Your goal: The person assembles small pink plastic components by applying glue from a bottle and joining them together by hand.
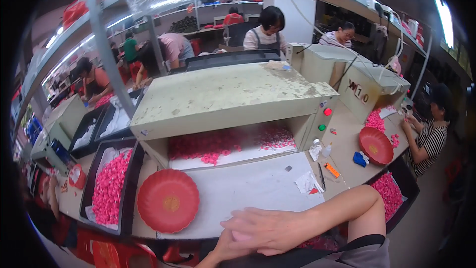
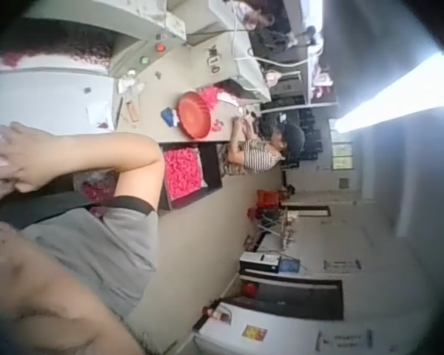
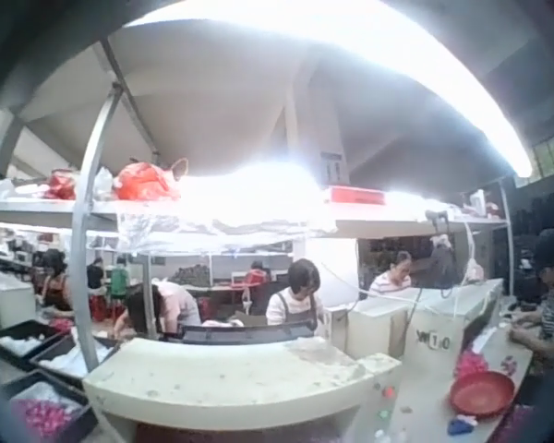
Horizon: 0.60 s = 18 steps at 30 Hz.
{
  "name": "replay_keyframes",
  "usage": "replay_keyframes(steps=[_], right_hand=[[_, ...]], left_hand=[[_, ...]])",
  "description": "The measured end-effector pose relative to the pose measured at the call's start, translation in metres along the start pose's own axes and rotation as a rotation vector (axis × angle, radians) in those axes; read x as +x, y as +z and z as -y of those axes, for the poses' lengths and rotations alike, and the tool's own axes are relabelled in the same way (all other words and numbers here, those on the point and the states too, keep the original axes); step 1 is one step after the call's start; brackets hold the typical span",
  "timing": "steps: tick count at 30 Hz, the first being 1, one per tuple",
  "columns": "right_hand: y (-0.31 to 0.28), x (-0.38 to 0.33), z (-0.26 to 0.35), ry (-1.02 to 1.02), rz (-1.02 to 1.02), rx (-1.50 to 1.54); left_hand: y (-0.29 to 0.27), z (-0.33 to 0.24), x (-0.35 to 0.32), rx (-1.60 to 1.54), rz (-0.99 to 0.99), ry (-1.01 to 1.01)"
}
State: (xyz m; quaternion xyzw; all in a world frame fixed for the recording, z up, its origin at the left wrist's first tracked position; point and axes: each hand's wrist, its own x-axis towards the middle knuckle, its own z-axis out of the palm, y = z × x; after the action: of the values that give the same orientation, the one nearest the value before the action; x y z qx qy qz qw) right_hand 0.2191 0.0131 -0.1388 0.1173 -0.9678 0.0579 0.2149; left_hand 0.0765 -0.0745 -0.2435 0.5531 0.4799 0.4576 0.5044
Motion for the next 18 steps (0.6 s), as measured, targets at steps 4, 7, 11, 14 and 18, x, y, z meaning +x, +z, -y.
replay_keyframes(steps=[4, 7, 11, 14, 18], right_hand=[[-0.019, 0.019, 0.029, 0.628, 0.536, 0.025], [0.016, 0.009, 0.024, 0.368, 0.464, -0.048], [0.019, 0.013, 0.033, 0.182, 0.147, -0.199], [0.025, 0.024, 0.051, 0.567, 0.345, -0.151], [0.038, 0.018, 0.041, 0.331, 0.375, -0.049]], left_hand=[[-0.011, -0.007, 0.001, 0.181, 0.083, 0.26], [-0.023, 0.014, -0.017, 0.136, 0.043, 0.239], [-0.031, 0.01, -0.021, 0.307, 0.163, 0.218], [-0.033, 0.014, -0.029, 0.104, 0.151, 0.26], [-0.041, 0.02, -0.039, 0.183, 0.157, 0.199]])
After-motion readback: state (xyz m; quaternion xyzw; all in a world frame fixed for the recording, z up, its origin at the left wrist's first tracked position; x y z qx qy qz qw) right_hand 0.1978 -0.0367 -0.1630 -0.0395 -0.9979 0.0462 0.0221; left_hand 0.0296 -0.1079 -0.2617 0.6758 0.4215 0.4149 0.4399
